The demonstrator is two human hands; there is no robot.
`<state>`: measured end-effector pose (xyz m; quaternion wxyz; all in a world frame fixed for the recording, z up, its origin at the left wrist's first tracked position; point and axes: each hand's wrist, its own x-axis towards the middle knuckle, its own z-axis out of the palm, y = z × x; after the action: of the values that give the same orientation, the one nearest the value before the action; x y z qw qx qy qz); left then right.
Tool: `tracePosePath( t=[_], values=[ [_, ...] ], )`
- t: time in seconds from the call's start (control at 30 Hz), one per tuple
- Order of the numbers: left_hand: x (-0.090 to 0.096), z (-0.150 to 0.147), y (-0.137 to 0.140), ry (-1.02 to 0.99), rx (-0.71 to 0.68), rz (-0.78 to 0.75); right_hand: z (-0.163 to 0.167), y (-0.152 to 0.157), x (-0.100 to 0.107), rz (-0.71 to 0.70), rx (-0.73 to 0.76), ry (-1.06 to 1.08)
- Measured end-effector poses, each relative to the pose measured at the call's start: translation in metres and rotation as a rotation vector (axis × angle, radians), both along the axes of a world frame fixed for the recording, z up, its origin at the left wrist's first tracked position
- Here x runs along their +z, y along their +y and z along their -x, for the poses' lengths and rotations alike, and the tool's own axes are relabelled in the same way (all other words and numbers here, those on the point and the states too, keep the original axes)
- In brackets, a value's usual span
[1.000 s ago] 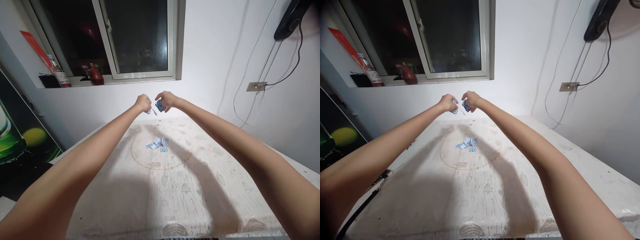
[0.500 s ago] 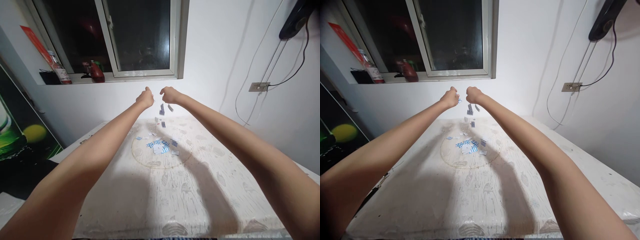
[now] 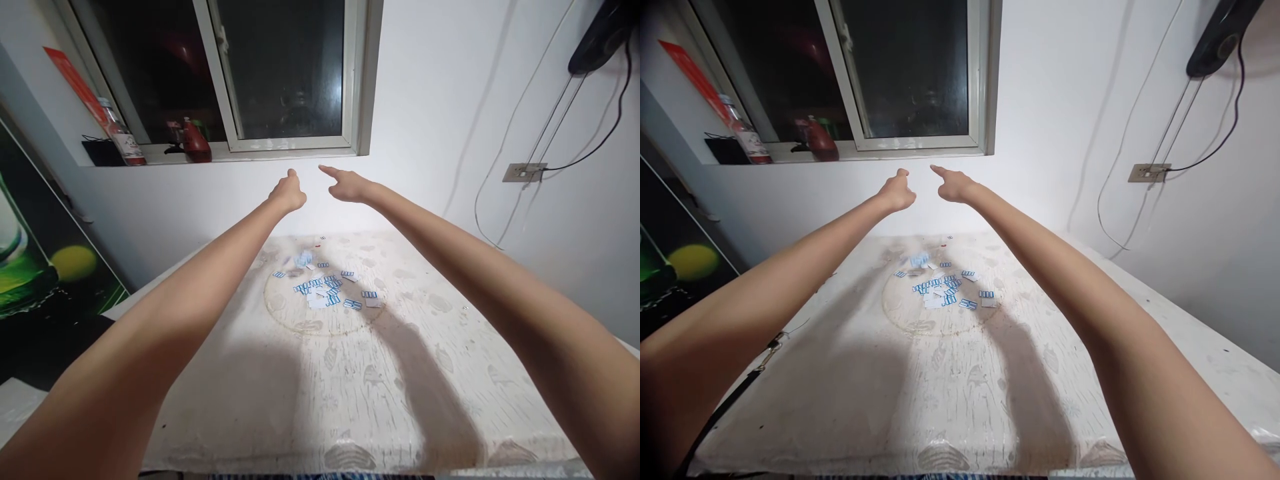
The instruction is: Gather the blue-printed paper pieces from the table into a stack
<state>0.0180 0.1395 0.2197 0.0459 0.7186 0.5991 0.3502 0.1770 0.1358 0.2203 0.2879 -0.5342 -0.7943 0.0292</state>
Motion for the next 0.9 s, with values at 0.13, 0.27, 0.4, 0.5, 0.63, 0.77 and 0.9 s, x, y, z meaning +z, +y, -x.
tracePosePath(
  t=[0.13,0.27,0.4,0.5,0.63,0.77,0.9],
  values=[
    [-0.011,0.008,0.003,0.103,0.04,0.077,-0.003,0.003,-0.008,0.04,-0.024,-0.046],
    [-0.063,0.019,-0.003,0.227,-0.008,0.176,-0.008,-0.009,-0.061,0.055,-0.037,-0.042],
    [-0.16,0.023,-0.033,0.366,-0.097,0.284,0.0,-0.048,-0.165,0.22,-0.125,-0.11],
    [-0.219,0.021,-0.051,0.436,-0.145,0.33,0.01,-0.066,-0.228,0.235,-0.104,-0.164],
    [-0.245,0.021,-0.049,0.508,-0.145,0.318,0.013,-0.062,-0.252,0.218,-0.043,-0.186],
    [-0.244,0.023,-0.04,0.539,-0.16,0.309,0.008,-0.057,-0.248,0.211,-0.027,-0.196],
    [-0.245,0.023,-0.04,0.534,-0.172,0.301,0.006,-0.06,-0.248,0.198,-0.023,-0.214]
  ],
)
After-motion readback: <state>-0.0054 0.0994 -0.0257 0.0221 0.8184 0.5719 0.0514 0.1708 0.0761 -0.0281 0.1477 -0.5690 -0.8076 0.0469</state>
